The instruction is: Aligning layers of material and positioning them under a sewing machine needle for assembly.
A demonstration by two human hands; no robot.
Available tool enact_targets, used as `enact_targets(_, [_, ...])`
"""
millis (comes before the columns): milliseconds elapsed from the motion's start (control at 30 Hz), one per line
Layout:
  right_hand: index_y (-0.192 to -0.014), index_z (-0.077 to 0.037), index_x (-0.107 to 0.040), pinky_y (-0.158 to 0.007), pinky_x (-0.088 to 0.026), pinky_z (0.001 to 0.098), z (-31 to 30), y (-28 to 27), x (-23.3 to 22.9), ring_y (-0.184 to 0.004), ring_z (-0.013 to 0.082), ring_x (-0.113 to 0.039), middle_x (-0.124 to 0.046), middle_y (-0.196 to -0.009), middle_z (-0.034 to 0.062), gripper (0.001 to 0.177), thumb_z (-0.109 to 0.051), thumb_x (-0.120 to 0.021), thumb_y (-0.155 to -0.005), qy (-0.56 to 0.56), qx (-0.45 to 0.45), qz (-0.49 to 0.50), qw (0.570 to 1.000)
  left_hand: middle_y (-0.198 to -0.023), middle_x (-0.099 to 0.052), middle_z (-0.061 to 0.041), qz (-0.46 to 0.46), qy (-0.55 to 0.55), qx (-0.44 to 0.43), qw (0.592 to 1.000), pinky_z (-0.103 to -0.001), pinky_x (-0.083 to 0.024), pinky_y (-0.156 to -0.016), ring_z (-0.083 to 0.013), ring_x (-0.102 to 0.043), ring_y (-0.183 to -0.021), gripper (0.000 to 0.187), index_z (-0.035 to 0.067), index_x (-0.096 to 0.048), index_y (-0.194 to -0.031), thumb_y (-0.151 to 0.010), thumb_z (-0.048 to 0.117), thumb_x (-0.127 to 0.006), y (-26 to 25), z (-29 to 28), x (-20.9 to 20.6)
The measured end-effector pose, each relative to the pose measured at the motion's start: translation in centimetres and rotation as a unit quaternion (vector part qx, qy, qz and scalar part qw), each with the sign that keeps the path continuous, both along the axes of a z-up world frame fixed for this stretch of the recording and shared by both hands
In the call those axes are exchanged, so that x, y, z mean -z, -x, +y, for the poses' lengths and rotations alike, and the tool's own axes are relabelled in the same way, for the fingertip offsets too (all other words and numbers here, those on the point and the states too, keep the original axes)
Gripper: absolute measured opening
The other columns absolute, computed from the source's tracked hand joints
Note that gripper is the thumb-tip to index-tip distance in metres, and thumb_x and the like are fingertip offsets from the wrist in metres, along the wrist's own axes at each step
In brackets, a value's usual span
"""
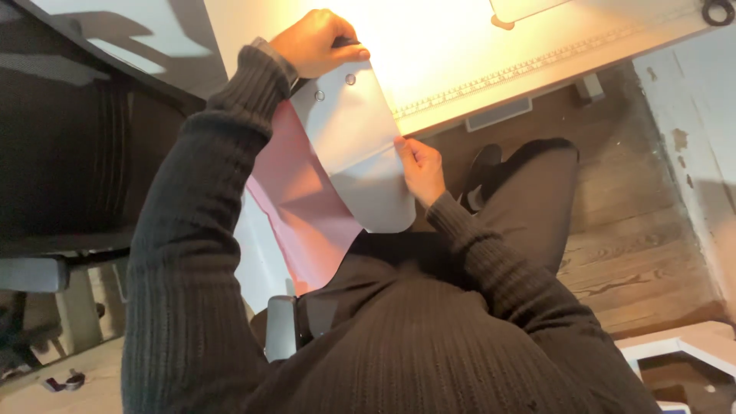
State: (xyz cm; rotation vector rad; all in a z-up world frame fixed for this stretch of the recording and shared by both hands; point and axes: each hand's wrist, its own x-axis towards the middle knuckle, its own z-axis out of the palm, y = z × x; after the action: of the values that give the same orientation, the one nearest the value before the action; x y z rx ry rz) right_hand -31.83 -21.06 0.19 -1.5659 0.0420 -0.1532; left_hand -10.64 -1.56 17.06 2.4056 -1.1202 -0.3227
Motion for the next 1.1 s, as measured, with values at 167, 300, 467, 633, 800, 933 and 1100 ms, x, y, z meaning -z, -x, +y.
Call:
enact_targets(167, [-0.091,0.001,-0.072,-0.064,-0.045,0.0217,-0.3,0.1,0.3,-0.072,0.0020,-0.050,-0.064,-0.076,-0.0058,0.048,-0.042,-0.057,-0.107,-0.040,-0.009,0.045,0.998,-0.080,-0.072,-0.016,-0.066,-0.017,-0.053,0.996,-0.043,-0.053,-0.064,-0.0318,-0.067,-0.067,0.041,0.002,-0.078,-0.093,-0.097,0.043,-0.074,0.1,-1.1,3.0])
enact_targets(300, [-0.103,0.001,-0.074,-0.069,-0.047,0.0217,-0.8,0.6,2.1,-0.077,0.0032,-0.053,-0.066,-0.082,-0.0043,0.047,-0.043,-0.057,-0.106,-0.074,-0.034,0.059,0.995,-0.080,-0.072,-0.016,-0.054,-0.045,-0.088,0.994,-0.045,-0.053,-0.066,-0.0340,-0.067,-0.069,0.046,0.002,-0.078,-0.091,-0.097,0.048,-0.073,1.5,-1.8,3.9])
enact_targets(467, [-0.105,0.001,-0.073,-0.076,-0.051,0.0217,-1.6,0.0,3.7,-0.084,0.0040,-0.060,-0.071,-0.091,-0.0033,0.049,-0.045,-0.056,-0.105,-0.123,-0.073,0.057,0.988,-0.078,-0.072,-0.016,-0.032,-0.079,-0.095,0.992,-0.046,-0.054,-0.067,-0.0342,-0.067,-0.069,0.050,0.004,-0.078,-0.092,-0.097,0.054,-0.071,1.5,-2.7,3.8])
enact_targets(633, [-0.097,0.003,-0.071,-0.073,-0.049,0.0244,-1.6,-0.2,8.2,-0.081,0.0059,-0.055,-0.067,-0.087,-0.0018,0.046,-0.039,-0.059,-0.109,-0.118,-0.059,0.093,0.987,-0.076,-0.072,-0.016,-0.057,-0.079,-0.076,0.992,-0.047,-0.053,-0.065,-0.0347,-0.067,-0.067,0.051,0.005,-0.079,-0.090,-0.094,0.056,-0.073,2.2,-3.8,4.2])
enact_targets(800, [-0.085,0.008,-0.057,-0.064,-0.037,0.0290,-1.5,0.5,10.4,-0.076,0.0094,-0.039,-0.047,-0.075,-0.0006,0.052,-0.034,-0.062,-0.117,-0.071,-0.034,0.127,0.989,-0.073,-0.070,-0.015,-0.045,-0.098,-0.070,0.992,-0.047,-0.052,-0.064,-0.0350,-0.065,-0.066,0.054,0.004,-0.078,-0.089,-0.095,0.058,-0.072,4.2,-4.4,4.5])
enact_targets(933, [-0.094,0.001,-0.070,-0.067,-0.046,0.0227,-1.1,0.8,10.2,-0.075,0.0028,-0.052,-0.064,-0.082,-0.0061,0.041,-0.034,-0.056,-0.108,-0.124,-0.064,0.098,0.985,-0.069,-0.067,-0.014,-0.067,-0.081,-0.048,0.993,-0.047,-0.051,-0.062,-0.0349,-0.064,-0.065,0.057,0.004,-0.077,-0.082,-0.093,0.060,-0.073,5.6,-4.7,4.9])
enact_targets(1100, [-0.088,0.000,-0.070,-0.058,-0.041,0.0233,-0.8,1.6,11.5,-0.066,0.0032,-0.048,-0.060,-0.073,-0.0065,0.046,-0.037,-0.053,-0.109,-0.110,-0.082,0.132,0.982,-0.071,-0.067,-0.014,-0.090,-0.076,-0.035,0.992,-0.047,-0.051,-0.062,-0.0345,-0.064,-0.067,0.059,0.004,-0.075,-0.079,-0.094,0.061,-0.072,7.6,-5.0,5.9])
